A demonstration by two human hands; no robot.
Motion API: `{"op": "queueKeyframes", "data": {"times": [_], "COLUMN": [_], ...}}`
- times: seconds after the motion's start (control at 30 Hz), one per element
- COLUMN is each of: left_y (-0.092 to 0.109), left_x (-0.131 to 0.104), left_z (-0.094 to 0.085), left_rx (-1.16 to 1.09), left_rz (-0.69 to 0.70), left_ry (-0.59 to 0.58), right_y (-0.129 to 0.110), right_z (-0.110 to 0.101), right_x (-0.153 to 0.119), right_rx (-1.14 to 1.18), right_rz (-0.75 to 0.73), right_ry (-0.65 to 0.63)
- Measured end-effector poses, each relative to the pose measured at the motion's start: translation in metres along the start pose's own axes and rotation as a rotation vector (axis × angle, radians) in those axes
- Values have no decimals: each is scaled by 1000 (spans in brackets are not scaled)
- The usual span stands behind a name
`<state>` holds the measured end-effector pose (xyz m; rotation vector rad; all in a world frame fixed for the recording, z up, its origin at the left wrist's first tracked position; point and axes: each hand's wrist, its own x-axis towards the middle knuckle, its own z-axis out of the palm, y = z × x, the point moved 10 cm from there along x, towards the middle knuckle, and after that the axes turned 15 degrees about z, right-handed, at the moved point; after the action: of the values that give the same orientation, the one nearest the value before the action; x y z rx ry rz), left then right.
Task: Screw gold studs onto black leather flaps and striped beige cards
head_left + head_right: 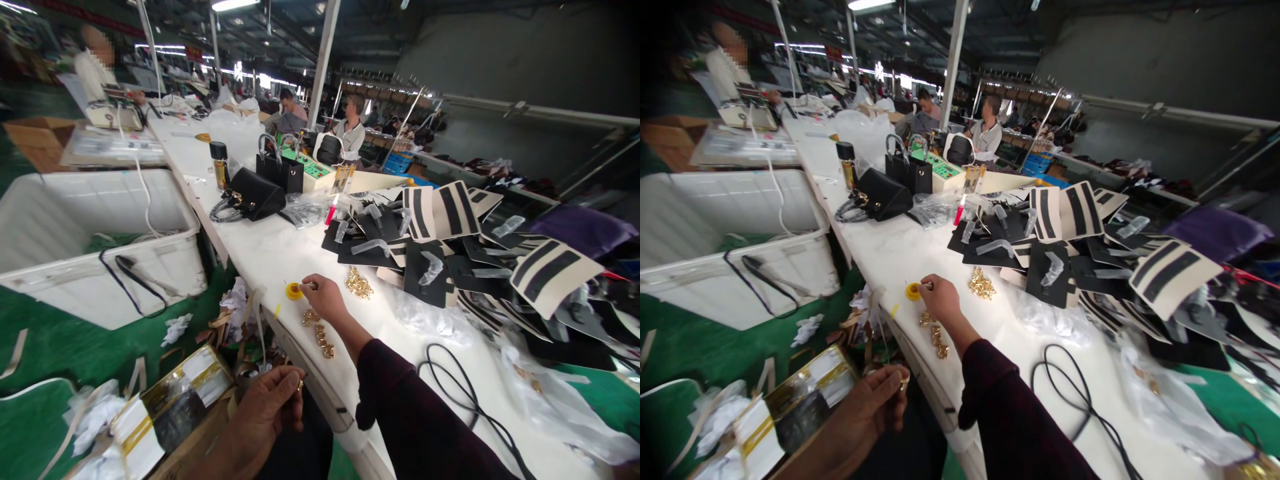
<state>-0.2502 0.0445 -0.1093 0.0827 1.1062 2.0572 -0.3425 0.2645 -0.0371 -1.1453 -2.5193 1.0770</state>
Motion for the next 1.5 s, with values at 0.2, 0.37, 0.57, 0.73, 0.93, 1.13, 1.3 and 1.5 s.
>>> {"op": "queueKeyframes", "data": {"times": [0.2,0.37,0.57,0.73,0.93,1.13,1.3,1.5], "left_y": [0,10,35,45,48,43,44,48], "left_x": [-3,-6,-4,-2,1,5,5,1], "left_z": [2,9,20,25,37,47,54,68], "left_rx": [-7,41,110,159,213,249,417,505], "left_rz": [-34,-24,69,118,156,178,223,252], "left_ry": [18,4,-12,-12,-26,-42,-81,-138], "right_y": [3,9,13,23,37,40,39,44], "right_z": [-7,-23,-42,-55,-76,-95,-105,-108], "right_x": [-4,-17,-61,-111,-149,-172,-184,-187], "right_rx": [100,503,989,1178,1166,975,821,831], "right_rz": [2,102,169,174,97,81,70,83], "right_ry": [17,-96,-257,-332,-282,-212,-157,-140]}}
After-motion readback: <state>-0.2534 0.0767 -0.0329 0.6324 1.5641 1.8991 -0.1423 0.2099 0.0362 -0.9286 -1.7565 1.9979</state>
